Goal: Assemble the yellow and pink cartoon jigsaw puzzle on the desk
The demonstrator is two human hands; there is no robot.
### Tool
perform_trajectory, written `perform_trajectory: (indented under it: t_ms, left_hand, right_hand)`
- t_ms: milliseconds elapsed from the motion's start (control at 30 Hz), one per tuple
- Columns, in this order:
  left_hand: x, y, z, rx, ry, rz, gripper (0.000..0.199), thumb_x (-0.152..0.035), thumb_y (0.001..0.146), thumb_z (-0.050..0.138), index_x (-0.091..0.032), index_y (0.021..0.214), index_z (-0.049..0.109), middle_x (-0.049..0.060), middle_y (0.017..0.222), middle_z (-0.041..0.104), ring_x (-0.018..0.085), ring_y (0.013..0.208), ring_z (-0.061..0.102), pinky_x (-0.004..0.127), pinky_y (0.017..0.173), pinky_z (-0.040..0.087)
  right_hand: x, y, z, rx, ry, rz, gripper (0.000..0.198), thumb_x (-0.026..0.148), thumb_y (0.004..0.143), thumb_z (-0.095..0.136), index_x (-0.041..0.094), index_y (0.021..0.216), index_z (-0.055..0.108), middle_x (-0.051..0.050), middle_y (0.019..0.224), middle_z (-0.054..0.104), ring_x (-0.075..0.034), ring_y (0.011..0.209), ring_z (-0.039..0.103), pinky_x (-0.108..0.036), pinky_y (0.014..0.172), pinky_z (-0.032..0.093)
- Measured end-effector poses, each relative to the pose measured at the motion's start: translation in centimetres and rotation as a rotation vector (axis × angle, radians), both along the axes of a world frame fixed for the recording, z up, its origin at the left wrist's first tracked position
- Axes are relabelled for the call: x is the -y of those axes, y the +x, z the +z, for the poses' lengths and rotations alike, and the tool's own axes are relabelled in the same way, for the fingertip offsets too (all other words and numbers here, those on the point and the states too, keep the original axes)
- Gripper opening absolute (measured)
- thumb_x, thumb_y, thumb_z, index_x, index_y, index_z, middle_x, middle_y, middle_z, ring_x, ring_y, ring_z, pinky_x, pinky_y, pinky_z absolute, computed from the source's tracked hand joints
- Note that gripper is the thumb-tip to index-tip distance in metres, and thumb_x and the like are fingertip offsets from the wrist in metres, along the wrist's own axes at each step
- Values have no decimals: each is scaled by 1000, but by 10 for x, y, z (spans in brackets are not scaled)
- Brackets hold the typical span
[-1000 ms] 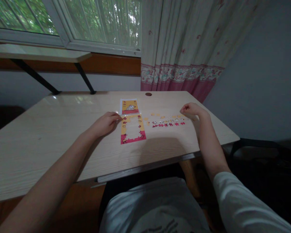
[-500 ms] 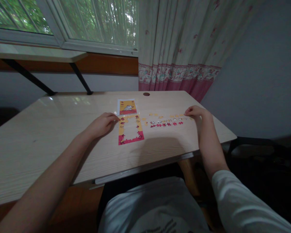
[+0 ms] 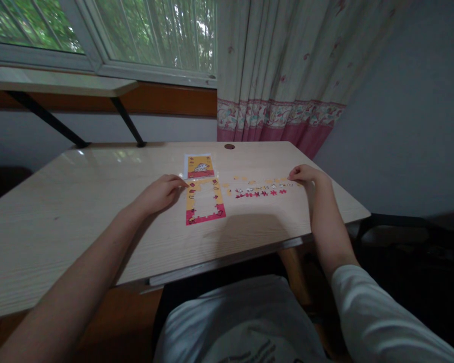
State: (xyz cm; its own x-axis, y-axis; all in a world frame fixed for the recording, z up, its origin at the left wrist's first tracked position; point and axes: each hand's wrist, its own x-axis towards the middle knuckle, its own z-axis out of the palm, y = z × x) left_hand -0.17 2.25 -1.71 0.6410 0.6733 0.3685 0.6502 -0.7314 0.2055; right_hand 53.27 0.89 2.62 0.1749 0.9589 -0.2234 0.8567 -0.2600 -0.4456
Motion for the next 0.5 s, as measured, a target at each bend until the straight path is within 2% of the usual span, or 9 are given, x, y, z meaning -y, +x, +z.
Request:
perform_trajectory:
  t_ms: [133,200,267,400,500]
  left_hand:
    - [0,0,-1,3,-6,2,40,-32,91,41,-16,106,74,15,109,71,29,102,64,46,94,53]
    - [-1,0,-3,4,-1,2,41,-32,92,40,-16,107,74,15,110,70,30,102,63,46,94,53]
    - [-1,-1,-5,5,6,4,42,-32,92,39,-15,107,75,16,110,70,30,103,63,46,94,53]
    - [-2,-2,-5,12,10,2,39,-30,91,41,-17,107,75,14,111,70,29,104,63,44,96,53]
    - [-1,-2,-3,-4,1,-6,37,-27,90,43,-17,106,75,13,110,70,27,103,63,43,96,52]
  right_hand:
    - [-3,-31,0,92,201,24,14,29,77,68,15,74,69,-5,68,67,-15,63,55,-27,60,40]
    - [-6,-58,-1,81,292,130,14,25,80,64,14,82,72,-7,75,70,-15,66,57,-27,63,41]
    - [-11,-88,-2,60,330,297,16,23,81,63,13,86,74,-8,82,72,-16,72,58,-26,68,43]
    - [-19,-140,-1,4,314,512,19,22,82,64,13,93,76,-10,87,74,-17,75,61,-27,71,44]
    - [-25,-162,1,26,281,582,20,22,82,67,14,98,77,-10,94,76,-17,78,64,-26,71,44]
